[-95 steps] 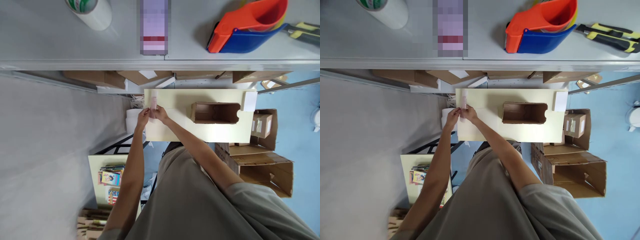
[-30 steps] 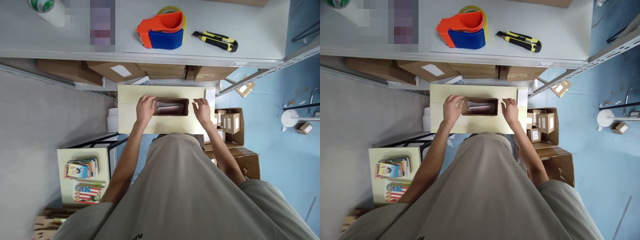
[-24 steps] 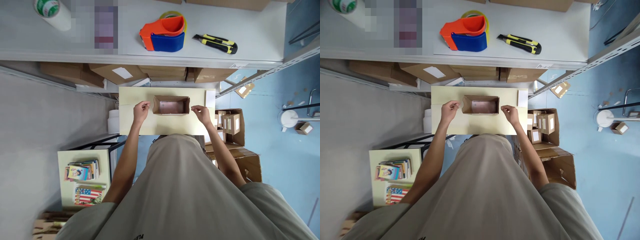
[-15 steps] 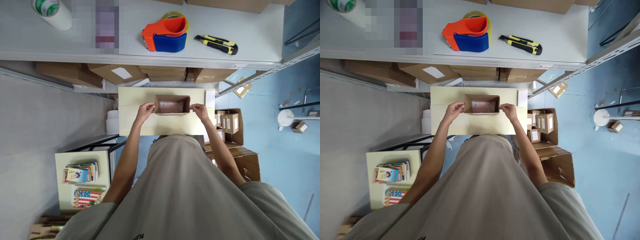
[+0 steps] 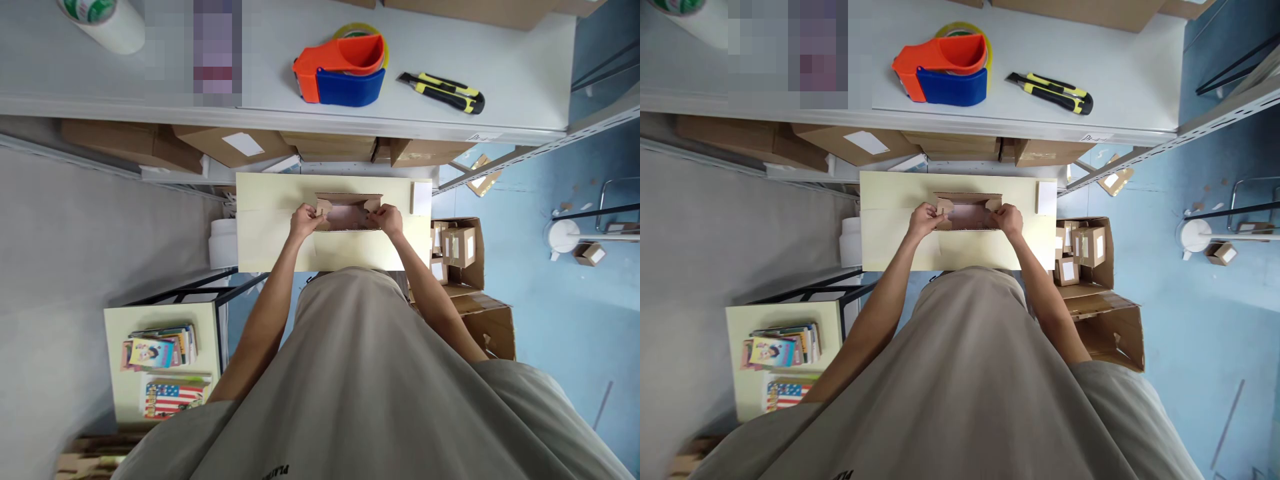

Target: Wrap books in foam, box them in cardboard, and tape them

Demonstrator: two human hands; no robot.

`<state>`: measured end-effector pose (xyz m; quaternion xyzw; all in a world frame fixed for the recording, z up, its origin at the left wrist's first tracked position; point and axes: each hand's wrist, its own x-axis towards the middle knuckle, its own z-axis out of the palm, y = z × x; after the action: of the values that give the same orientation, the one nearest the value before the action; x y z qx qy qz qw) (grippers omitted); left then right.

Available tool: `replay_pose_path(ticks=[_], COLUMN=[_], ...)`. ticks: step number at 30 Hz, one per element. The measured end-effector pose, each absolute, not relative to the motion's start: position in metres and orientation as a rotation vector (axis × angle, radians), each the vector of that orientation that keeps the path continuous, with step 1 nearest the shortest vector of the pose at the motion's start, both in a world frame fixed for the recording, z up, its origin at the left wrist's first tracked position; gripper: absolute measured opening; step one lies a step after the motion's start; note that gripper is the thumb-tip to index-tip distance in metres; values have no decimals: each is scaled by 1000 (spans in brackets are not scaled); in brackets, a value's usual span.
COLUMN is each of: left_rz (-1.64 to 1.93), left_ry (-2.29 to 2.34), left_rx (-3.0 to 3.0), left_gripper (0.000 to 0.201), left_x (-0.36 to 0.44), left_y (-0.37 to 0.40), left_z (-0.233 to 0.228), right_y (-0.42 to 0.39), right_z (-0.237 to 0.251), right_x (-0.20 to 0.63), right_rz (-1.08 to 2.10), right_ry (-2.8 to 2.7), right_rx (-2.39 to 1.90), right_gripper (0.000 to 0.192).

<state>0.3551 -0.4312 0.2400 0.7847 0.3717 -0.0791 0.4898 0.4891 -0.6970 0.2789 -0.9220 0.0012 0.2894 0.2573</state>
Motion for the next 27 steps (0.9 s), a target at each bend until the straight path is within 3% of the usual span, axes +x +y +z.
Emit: replay_pose_path(ticks=[7, 11, 19, 27], left_rz=[-152, -92, -52, -17], left_ry=[922, 926, 897, 838], left_rx=[1908, 1921, 2060, 2148], left_gripper=[35, 36, 28, 29], left_x=[363, 349, 365, 393], left_y=[-433, -432, -423, -422], left_z=[251, 261, 248, 239], right_y=[-694, -714, -723, -695], right_z=[286, 295, 292, 277], right_x=[503, 498, 501, 521], right_rz=[872, 830, 778, 741], right_ry=[-104, -263, -157, -305], right_rx=[-2571, -2460, -2501, -2703], right_gripper=[25, 15, 32, 12])
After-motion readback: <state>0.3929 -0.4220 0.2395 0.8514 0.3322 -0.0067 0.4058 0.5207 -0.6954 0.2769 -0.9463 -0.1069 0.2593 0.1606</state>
